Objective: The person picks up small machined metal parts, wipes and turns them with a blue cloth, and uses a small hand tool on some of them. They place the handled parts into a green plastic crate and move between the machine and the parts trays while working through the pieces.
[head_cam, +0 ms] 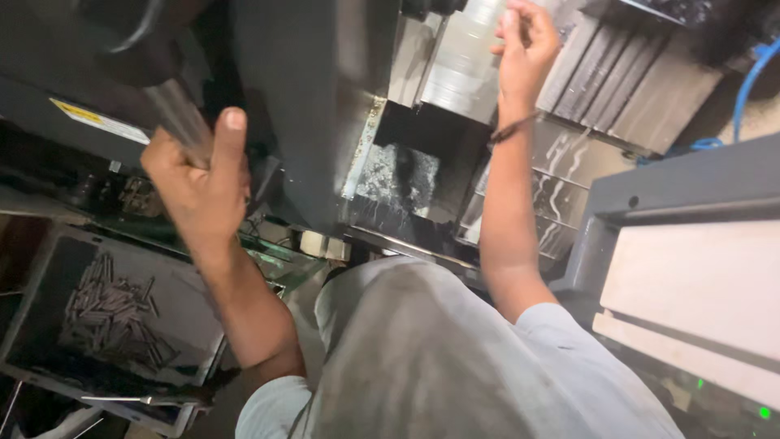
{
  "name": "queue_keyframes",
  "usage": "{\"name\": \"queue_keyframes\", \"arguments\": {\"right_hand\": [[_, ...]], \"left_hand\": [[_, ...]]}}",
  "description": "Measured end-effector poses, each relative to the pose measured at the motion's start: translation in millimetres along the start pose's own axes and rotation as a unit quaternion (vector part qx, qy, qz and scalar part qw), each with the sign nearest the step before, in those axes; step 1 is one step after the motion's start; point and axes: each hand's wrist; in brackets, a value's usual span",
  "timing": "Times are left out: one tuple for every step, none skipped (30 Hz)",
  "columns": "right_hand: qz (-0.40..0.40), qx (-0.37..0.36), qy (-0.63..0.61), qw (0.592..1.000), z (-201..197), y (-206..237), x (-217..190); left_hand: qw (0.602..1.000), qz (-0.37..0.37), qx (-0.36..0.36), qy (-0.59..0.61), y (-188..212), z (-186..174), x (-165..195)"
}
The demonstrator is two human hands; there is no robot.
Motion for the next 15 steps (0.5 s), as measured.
{"name": "queue_keyframes", "arguments": {"right_hand": [[0.058, -0.026, -0.091, 0.994, 9, -9, 22], [0.111, -0.04, -0.165, 0.979, 16, -18, 41], [0.163, -0.053, -0.238, 0.956, 25, -26, 57], [0.215, -0.063, -0.31, 0.924, 32, -30, 70], [0.217, -0.062, -0.324, 0.919, 38, -34, 79], [0.218, -0.064, -0.337, 0.914, 44, -37, 84], [0.218, -0.067, -0.35, 0.908, 50, -40, 84], [0.214, -0.044, -0.321, 0.922, 54, -41, 86], [0.216, -0.021, -0.288, 0.933, 57, -42, 87], [0.22, 0.002, -0.253, 0.942, 60, -42, 88], [0.235, 0.018, -0.237, 0.943, 62, -41, 87], [0.246, 0.034, -0.222, 0.943, 64, -41, 86], [0.255, 0.05, -0.207, 0.943, 66, -41, 84], [0.241, 0.061, -0.202, 0.947, 68, -40, 83], [0.228, 0.072, -0.196, 0.951, 70, -40, 83]], "left_hand": [[1.0, -0.002, 0.014, 0.002, -2, -7, -2], [1.0, -0.005, 0.028, 0.003, -5, -13, -5], [0.999, -0.006, 0.042, 0.003, -8, -18, -7], [0.999, 0.002, 0.045, -0.002, -11, -24, -8], [0.999, 0.012, 0.05, -0.006, -15, -28, -10], [0.998, 0.029, 0.046, -0.013, -16, -35, -10], [0.998, 0.045, 0.042, -0.02, -21, -38, -13], [0.997, 0.062, 0.028, -0.033, -22, -44, -13], [0.997, 0.064, 0.022, -0.038, -25, -48, -15], [0.997, 0.066, 0.017, -0.043, -27, -53, -16], [0.997, 0.061, 0.017, -0.037, -29, -57, -17], [0.997, 0.059, 0.02, -0.041, -32, -62, -18], [0.997, 0.058, 0.022, -0.045, -33, -66, -20], [0.996, 0.057, 0.027, -0.06, -36, -69, -21], [0.996, 0.055, 0.03, -0.063, -36, -72, -22]]}}
Point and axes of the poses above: each hand's wrist, its own y-axis away from the middle knuckle, its own z-axis out of the palm, x = y × z, and after that the axes turned 9 degrees about y, right-handed
